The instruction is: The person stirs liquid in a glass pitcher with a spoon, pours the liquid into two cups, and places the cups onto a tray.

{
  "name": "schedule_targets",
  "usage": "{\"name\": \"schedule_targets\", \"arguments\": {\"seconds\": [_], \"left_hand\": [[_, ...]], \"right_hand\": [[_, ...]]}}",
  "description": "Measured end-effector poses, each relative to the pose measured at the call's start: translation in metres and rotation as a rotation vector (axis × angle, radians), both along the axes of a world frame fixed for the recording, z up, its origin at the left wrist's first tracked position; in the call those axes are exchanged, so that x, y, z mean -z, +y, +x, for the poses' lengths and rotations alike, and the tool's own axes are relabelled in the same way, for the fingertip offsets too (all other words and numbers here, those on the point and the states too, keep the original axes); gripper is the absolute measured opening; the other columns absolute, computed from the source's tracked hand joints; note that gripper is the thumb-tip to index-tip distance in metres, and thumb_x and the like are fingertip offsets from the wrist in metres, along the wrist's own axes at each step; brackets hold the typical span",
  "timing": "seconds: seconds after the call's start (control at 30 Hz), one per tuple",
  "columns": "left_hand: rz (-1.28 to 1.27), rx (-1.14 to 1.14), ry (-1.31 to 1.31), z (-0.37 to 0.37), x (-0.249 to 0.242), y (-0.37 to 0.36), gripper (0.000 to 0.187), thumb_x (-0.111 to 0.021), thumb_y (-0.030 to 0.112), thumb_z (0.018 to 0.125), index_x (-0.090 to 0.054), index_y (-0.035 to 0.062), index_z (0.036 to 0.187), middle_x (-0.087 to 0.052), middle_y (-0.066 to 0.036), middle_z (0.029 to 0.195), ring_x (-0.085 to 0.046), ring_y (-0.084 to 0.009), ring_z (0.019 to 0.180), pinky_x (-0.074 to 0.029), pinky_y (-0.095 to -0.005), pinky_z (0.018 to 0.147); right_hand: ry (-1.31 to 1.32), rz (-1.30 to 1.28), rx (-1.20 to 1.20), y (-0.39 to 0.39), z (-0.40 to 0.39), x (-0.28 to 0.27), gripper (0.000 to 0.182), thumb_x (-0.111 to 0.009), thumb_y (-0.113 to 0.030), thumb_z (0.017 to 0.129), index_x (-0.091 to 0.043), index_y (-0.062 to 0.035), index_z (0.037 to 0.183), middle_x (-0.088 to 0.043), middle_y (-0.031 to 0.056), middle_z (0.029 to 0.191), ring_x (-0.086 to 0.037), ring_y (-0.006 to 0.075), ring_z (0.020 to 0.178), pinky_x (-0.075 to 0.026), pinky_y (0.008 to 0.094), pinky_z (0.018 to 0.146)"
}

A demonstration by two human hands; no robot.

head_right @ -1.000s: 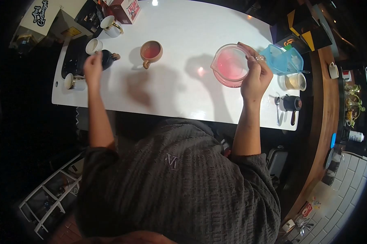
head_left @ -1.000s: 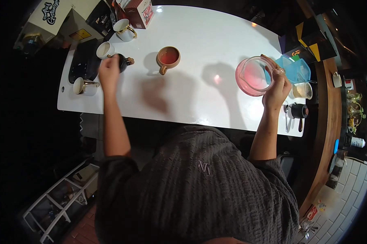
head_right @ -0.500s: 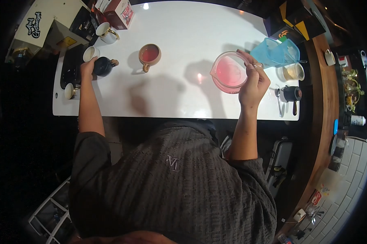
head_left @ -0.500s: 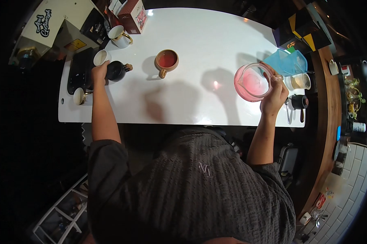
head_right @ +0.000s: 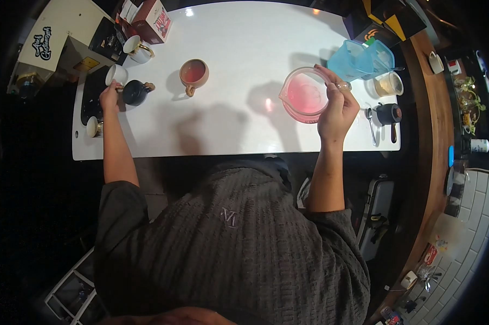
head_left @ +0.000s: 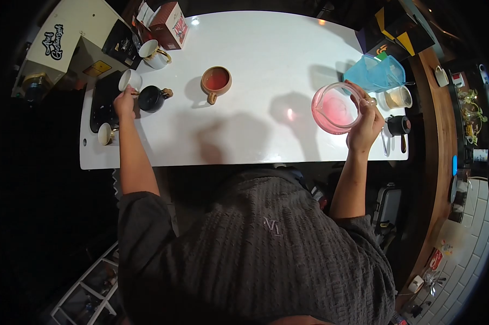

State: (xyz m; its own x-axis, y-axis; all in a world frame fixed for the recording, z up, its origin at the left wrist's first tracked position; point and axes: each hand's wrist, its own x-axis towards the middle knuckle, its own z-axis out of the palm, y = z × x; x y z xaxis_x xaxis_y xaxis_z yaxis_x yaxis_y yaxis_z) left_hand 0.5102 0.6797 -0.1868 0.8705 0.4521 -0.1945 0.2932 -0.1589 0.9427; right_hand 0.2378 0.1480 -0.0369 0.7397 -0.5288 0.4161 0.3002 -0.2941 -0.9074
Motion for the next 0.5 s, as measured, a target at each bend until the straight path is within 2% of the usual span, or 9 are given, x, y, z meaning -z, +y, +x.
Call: {"name": "schedule_targets", "arguments": {"seconds": [0.07, 0.1, 0.17, 0.2, 0.23, 0.3, 0.43, 0.5], "left_hand": [[0.193, 0.069, -0.170, -0.014, -0.016, -0.004, 0.031, -0.063, 0.031, 0.092, -0.069, 0.0017, 0.087, -0.066, -0.004, 0.081, -0.058, -0.0117, 0.073, -0.045, -0.0255, 0.069], [0.196, 0.066, -0.170, -0.021, -0.026, -0.006, 0.031, -0.063, 0.031, 0.092, -0.069, 0.0017, 0.087, -0.066, -0.004, 0.081, -0.058, -0.0117, 0.073, -0.045, -0.0255, 0.069], [0.111, 0.049, -0.143, -0.038, -0.049, -0.014, 0.029, -0.060, 0.034, 0.094, -0.068, 0.0058, 0.098, -0.066, -0.001, 0.088, -0.056, -0.0046, 0.075, -0.044, -0.0209, 0.068], [0.114, 0.042, -0.143, -0.049, -0.060, -0.020, 0.029, -0.060, 0.034, 0.094, -0.068, 0.0058, 0.098, -0.066, -0.001, 0.088, -0.056, -0.0046, 0.075, -0.044, -0.0209, 0.068], [0.024, 0.097, -0.197, -0.061, -0.073, -0.028, 0.029, -0.057, 0.033, 0.095, -0.065, 0.0054, 0.103, -0.065, -0.002, 0.093, -0.058, -0.0070, 0.078, -0.045, -0.0217, 0.068], [-0.148, 0.183, -0.288, -0.083, -0.094, -0.041, 0.031, -0.052, 0.031, 0.099, -0.055, 0.0038, 0.113, -0.062, -0.008, 0.106, -0.064, -0.0147, 0.081, -0.047, -0.0224, 0.062], [-0.220, 0.274, -0.333, -0.141, -0.145, -0.088, 0.032, -0.048, 0.033, 0.100, -0.052, 0.0033, 0.112, -0.061, -0.011, 0.110, -0.065, -0.0180, 0.075, -0.047, -0.0226, 0.056], [-0.311, 0.433, -0.245, -0.169, -0.159, -0.112, 0.031, -0.041, 0.032, 0.103, -0.048, 0.0032, 0.110, -0.056, -0.009, 0.103, -0.066, -0.0222, 0.071, -0.048, -0.0263, 0.055]], "right_hand": [[-0.004, 0.002, -0.009, -0.002, 0.002, 0.001, 0.035, -0.044, -0.010, 0.087, -0.065, 0.0114, 0.104, -0.068, 0.0181, 0.107, -0.058, 0.0226, 0.104, -0.040, 0.0335, 0.094], [-0.013, 0.006, -0.023, -0.003, 0.003, 0.001, 0.035, -0.044, -0.010, 0.087, -0.065, 0.0115, 0.104, -0.068, 0.0182, 0.107, -0.058, 0.0225, 0.104, -0.040, 0.0334, 0.093], [-0.021, 0.013, -0.043, -0.007, 0.006, 0.003, 0.034, -0.044, -0.010, 0.087, -0.065, 0.0115, 0.103, -0.068, 0.0182, 0.107, -0.058, 0.0224, 0.104, -0.040, 0.0334, 0.093], [-0.002, -0.012, -0.059, -0.011, 0.008, 0.006, 0.035, -0.043, -0.011, 0.089, -0.063, 0.0126, 0.104, -0.065, 0.0205, 0.110, -0.059, 0.0255, 0.107, -0.041, 0.0369, 0.095], [0.016, -0.038, -0.077, -0.013, 0.010, 0.008, 0.035, -0.043, -0.013, 0.091, -0.061, 0.0137, 0.104, -0.063, 0.0227, 0.114, -0.059, 0.0286, 0.109, -0.042, 0.0403, 0.097], [0.003, -0.002, -0.109, -0.015, 0.015, 0.010, 0.035, -0.043, -0.013, 0.090, -0.062, 0.0134, 0.103, -0.063, 0.0229, 0.114, -0.059, 0.0287, 0.109, -0.042, 0.0407, 0.098], [0.043, -0.007, -0.141, -0.017, 0.025, 0.008, 0.034, -0.043, -0.013, 0.090, -0.062, 0.0127, 0.102, -0.063, 0.0234, 0.115, -0.059, 0.0293, 0.110, -0.042, 0.0413, 0.097], [0.030, -0.002, -0.185, -0.020, 0.030, 0.009, 0.035, -0.042, -0.014, 0.090, -0.062, 0.0127, 0.102, -0.063, 0.0229, 0.115, -0.059, 0.0290, 0.109, -0.042, 0.0409, 0.097]]}}
